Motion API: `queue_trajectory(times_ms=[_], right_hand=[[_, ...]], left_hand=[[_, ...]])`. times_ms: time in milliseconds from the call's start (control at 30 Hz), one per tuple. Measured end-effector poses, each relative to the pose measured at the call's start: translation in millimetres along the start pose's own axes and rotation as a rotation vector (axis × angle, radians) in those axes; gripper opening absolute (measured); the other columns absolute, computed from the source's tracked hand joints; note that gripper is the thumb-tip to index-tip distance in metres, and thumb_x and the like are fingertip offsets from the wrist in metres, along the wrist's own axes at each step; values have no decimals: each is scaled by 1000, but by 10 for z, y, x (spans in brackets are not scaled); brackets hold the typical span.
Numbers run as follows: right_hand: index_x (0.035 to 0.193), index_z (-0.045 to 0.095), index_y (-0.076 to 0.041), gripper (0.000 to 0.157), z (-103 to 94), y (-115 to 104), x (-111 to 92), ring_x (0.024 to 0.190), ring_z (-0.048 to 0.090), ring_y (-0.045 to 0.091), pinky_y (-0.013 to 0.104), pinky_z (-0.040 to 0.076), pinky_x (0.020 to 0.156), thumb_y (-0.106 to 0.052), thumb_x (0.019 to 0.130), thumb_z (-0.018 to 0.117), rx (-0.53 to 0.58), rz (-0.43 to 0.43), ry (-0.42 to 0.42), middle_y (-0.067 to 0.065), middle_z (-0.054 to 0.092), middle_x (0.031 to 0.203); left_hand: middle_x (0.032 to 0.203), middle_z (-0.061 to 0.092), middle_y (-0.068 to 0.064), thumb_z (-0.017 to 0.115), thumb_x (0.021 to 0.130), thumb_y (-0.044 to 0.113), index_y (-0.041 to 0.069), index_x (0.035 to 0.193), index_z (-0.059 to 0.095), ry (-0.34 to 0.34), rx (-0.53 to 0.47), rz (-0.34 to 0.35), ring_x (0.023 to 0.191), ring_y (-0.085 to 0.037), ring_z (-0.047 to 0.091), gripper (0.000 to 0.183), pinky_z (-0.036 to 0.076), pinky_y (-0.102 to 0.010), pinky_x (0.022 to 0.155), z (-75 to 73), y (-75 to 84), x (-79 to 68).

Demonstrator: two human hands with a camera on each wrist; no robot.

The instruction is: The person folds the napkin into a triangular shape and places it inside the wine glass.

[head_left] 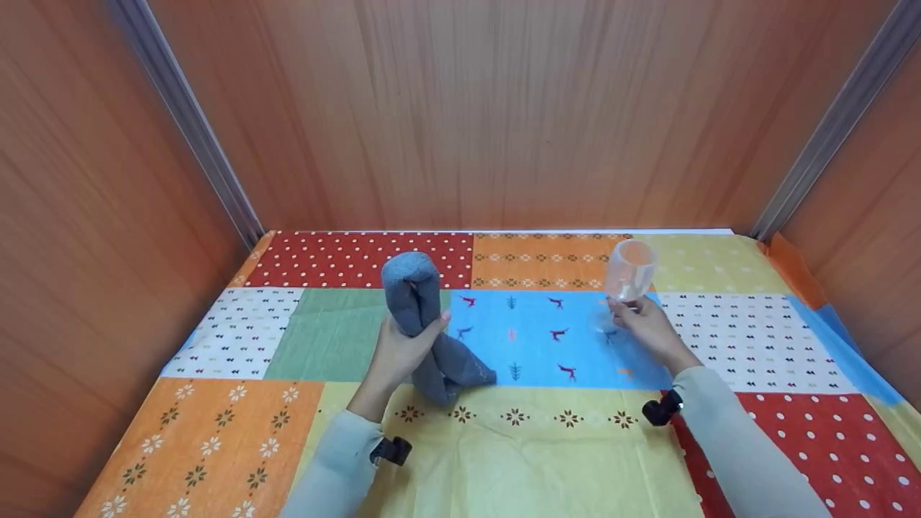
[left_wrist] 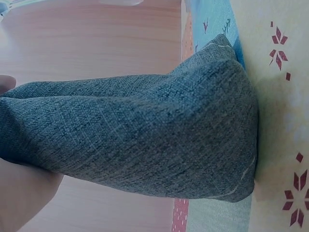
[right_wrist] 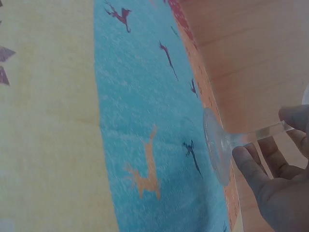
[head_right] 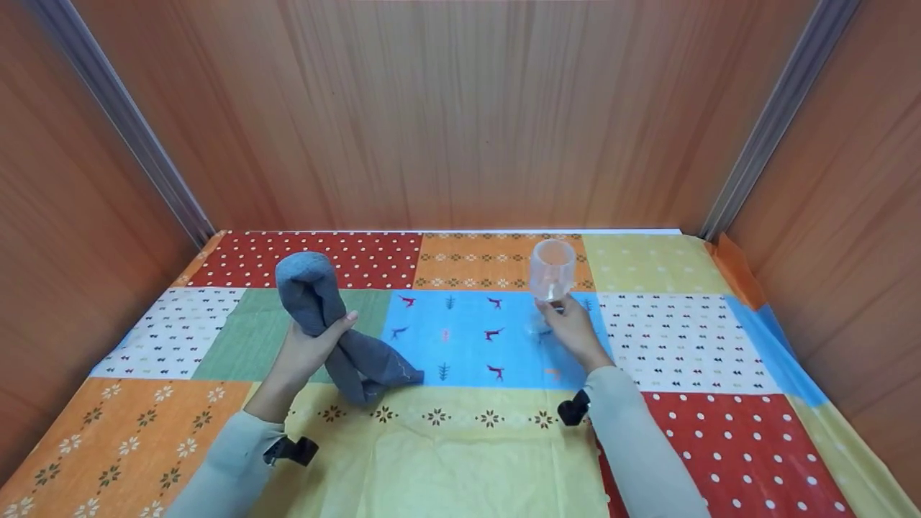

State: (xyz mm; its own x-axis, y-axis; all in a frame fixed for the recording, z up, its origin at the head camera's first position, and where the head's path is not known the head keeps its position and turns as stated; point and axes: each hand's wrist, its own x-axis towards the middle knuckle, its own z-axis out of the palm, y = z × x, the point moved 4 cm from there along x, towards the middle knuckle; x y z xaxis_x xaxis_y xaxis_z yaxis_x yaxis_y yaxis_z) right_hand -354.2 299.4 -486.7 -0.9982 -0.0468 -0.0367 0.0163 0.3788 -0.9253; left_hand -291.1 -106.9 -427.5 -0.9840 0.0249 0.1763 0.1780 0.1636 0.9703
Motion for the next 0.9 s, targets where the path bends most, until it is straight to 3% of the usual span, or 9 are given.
queue_trajectory(times_ms=[133, 333, 567, 700, 800, 900], right_hand=[[141, 44, 8, 66, 225, -62, -26, 117, 56, 41, 52, 43, 101, -44, 103, 54, -21, -20, -33, 29, 55, 128], [143, 42, 5, 68, 572, -145, -61, 122, 54, 38, 53, 38, 107, -47, 101, 56, 30, -13, -109, 25, 54, 133], [139, 49, 0, 63, 943, -210, -64, 118, 57, 32, 50, 41, 103, -48, 99, 59, 61, -16, -175, 20, 57, 130], [136, 54, -3, 58, 1111, -256, -91, 95, 56, 19, 36, 46, 82, -47, 99, 59, 41, -26, -200, 8, 61, 115], [123, 59, -4, 48, 1197, -276, -101, 73, 43, 16, 32, 36, 65, -46, 100, 58, 29, -49, -224, 3, 54, 90], [115, 58, -7, 44, 1235, -279, -110, 68, 41, 15, 32, 35, 63, -47, 100, 58, 22, -61, -230, 1, 50, 82]], left_hand=[[118, 61, -11, 76, 90, 33, 5, 131, 49, 4, 1, -16, 110, -29, 57, 57, 39, -60, 103, -4, 3, -12], [121, 61, -12, 76, 90, 32, 5, 133, 48, -1, -10, -6, 112, -29, 57, 58, 40, -59, 102, 5, 13, -14], [131, 57, -14, 75, 91, 30, 4, 139, 43, -14, -23, 4, 118, -30, 54, 63, 37, -60, 105, 18, 8, -14], [125, 59, -13, 74, 91, 29, 3, 136, 44, -15, -32, 20, 114, -29, 56, 60, 39, -58, 102, 24, 12, -19], [119, 60, -13, 74, 91, 27, 2, 132, 46, -20, -45, 49, 108, -27, 57, 55, 42, -55, 99, 29, 20, -17], [118, 60, -12, 73, 92, 26, 2, 132, 47, -27, -55, 64, 107, -26, 57, 54, 42, -54, 99, 27, 15, -12]])
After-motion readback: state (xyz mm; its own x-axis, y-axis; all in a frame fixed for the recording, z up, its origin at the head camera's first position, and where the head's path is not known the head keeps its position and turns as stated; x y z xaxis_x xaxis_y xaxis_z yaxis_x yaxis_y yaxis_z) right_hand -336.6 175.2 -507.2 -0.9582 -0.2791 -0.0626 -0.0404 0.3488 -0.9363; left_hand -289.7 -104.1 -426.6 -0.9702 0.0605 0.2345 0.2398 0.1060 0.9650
